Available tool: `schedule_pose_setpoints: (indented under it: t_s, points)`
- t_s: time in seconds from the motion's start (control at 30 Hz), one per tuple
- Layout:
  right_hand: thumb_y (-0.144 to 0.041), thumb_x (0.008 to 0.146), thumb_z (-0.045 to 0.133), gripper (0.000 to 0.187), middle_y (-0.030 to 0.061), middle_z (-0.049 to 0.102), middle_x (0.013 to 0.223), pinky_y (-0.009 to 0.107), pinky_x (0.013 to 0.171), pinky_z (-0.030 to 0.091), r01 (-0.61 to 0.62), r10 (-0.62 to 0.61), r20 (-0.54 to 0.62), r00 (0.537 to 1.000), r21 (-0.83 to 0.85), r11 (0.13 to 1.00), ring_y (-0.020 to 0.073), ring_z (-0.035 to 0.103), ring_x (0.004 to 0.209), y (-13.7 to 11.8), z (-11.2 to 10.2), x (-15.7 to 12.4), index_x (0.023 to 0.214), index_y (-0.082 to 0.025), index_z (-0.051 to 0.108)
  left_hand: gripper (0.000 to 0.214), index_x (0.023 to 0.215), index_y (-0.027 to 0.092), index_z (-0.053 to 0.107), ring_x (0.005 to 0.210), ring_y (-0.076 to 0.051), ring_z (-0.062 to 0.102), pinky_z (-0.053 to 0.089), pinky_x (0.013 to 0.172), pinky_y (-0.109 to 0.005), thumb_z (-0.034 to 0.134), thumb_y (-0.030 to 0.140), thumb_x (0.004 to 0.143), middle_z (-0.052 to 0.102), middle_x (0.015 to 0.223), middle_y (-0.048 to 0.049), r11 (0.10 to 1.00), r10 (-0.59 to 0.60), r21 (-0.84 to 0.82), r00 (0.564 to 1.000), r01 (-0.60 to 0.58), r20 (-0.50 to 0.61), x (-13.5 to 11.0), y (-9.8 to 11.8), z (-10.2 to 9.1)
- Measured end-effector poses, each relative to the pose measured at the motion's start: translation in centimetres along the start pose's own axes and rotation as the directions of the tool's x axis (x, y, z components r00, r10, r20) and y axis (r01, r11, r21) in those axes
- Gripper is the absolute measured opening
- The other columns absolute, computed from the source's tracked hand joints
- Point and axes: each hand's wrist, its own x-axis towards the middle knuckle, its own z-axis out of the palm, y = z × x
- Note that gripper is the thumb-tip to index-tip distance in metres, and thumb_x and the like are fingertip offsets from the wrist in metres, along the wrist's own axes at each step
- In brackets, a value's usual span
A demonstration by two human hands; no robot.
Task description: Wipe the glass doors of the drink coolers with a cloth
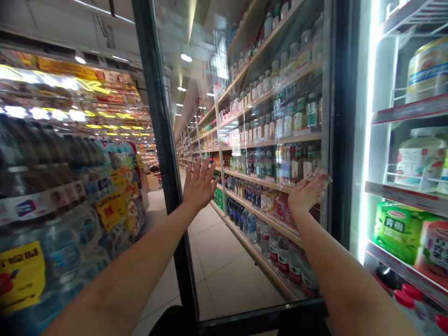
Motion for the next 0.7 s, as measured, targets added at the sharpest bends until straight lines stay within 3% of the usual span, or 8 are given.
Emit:
schedule_pose_setpoints:
  t_s: [0.07,0.13,0.17,0.27,0.33,0.43,0.6,0.7]
  points:
    - [-0.041,0.104,0.029,0.070,0.0293,0.029,0.165,0.073,0.121,0.022,0.097,-0.097,0.044,0.994,0.002,0.995,0.0412,0.021,0.157,-1.9,0.1,-0.8,0.162,-0.002,0.026,0.061,0.164,0.018,0.031,0.159,-0.029,-0.001,0.007,0.131,-0.059,0.047,0.032,0.106,0.020,0.170,-0.0095,1.000,-0.003,-0.011,1.000,0.003,0.003,0.0,0.0,0.0]
    - [-0.040,0.105,0.029,0.067,0.0233,0.029,0.167,0.066,0.125,0.023,0.291,-0.291,0.146,0.945,0.026,0.956,0.0373,0.018,0.158,-5.1,0.3,-2.0,0.162,-0.005,0.027,0.061,0.164,0.019,0.031,0.159,-0.029,0.001,0.008,0.130,-0.059,0.047,0.032,0.106,0.020,0.170,-0.0098,1.000,-0.006,-0.014,1.000,0.006,0.007,0.0,0.0,0.0]
    - [-0.040,0.106,0.030,0.063,0.0162,0.031,0.168,0.060,0.127,0.025,0.375,-0.378,0.193,0.905,0.053,0.926,0.0323,0.019,0.159,-6.8,0.4,-2.6,0.163,-0.013,0.030,0.061,0.164,0.019,0.031,0.159,-0.030,0.002,0.008,0.130,-0.059,0.047,0.032,0.107,0.021,0.170,-0.0101,1.000,-0.007,-0.011,1.000,0.007,0.009,0.0,0.0,0.0]
    - [-0.034,0.107,0.030,0.057,0.0112,0.036,0.166,0.056,0.127,0.026,0.645,-0.647,0.317,0.693,0.128,0.753,0.0297,0.015,0.160,-10.4,0.3,-4.0,0.162,-0.019,0.035,0.059,0.163,0.017,0.033,0.159,-0.030,0.004,0.009,0.130,-0.058,0.046,0.034,0.107,0.022,0.169,-0.0108,1.000,0.000,0.002,1.000,0.000,0.016,0.0,0.0,-0.1]
    - [-0.032,0.107,0.031,0.055,0.0123,0.042,0.161,0.056,0.127,0.027,0.704,-0.706,0.325,0.629,0.147,0.695,0.0306,0.016,0.160,-10.5,0.1,-4.5,0.159,-0.018,0.041,0.060,0.163,0.017,0.033,0.159,-0.030,0.004,0.009,0.130,-0.058,0.046,0.035,0.108,0.021,0.170,-0.0105,1.000,0.003,0.012,1.000,-0.003,0.031,0.0,0.0,-0.3]
    - [-0.033,0.106,0.033,0.055,0.0159,0.046,0.156,0.058,0.126,0.028,0.672,-0.678,0.289,0.676,0.135,0.728,0.0320,0.021,0.158,-7.0,-0.2,-5.0,0.157,-0.014,0.043,0.060,0.164,0.016,0.032,0.159,-0.030,0.002,0.010,0.130,-0.058,0.045,0.035,0.108,0.019,0.170,-0.0101,1.000,-0.010,0.026,0.998,0.008,0.063,0.1,0.2,-0.7]
    - [-0.037,0.106,0.029,0.064,0.0227,0.036,0.163,0.068,0.123,0.025,0.421,-0.422,0.210,0.882,0.055,0.906,0.0357,0.017,0.158,0.8,-0.9,-6.0,0.163,-0.008,0.027,0.060,0.164,0.017,0.031,0.160,-0.031,0.002,0.009,0.130,-0.058,0.044,0.034,0.108,0.017,0.171,-0.0095,0.999,-0.041,0.006,0.993,0.040,0.112,0.2,0.4,-1.0]
    - [-0.037,0.106,0.028,0.066,0.0262,0.030,0.165,0.072,0.121,0.024,0.263,-0.264,0.148,0.953,0.030,0.964,0.0380,0.017,0.158,1.1,-0.8,-6.9,0.164,-0.006,0.021,0.059,0.164,0.017,0.031,0.160,-0.031,0.003,0.008,0.130,-0.058,0.042,0.035,0.108,0.018,0.171,-0.0092,0.998,-0.050,-0.017,0.992,0.053,0.116,0.2,0.5,-1.0]
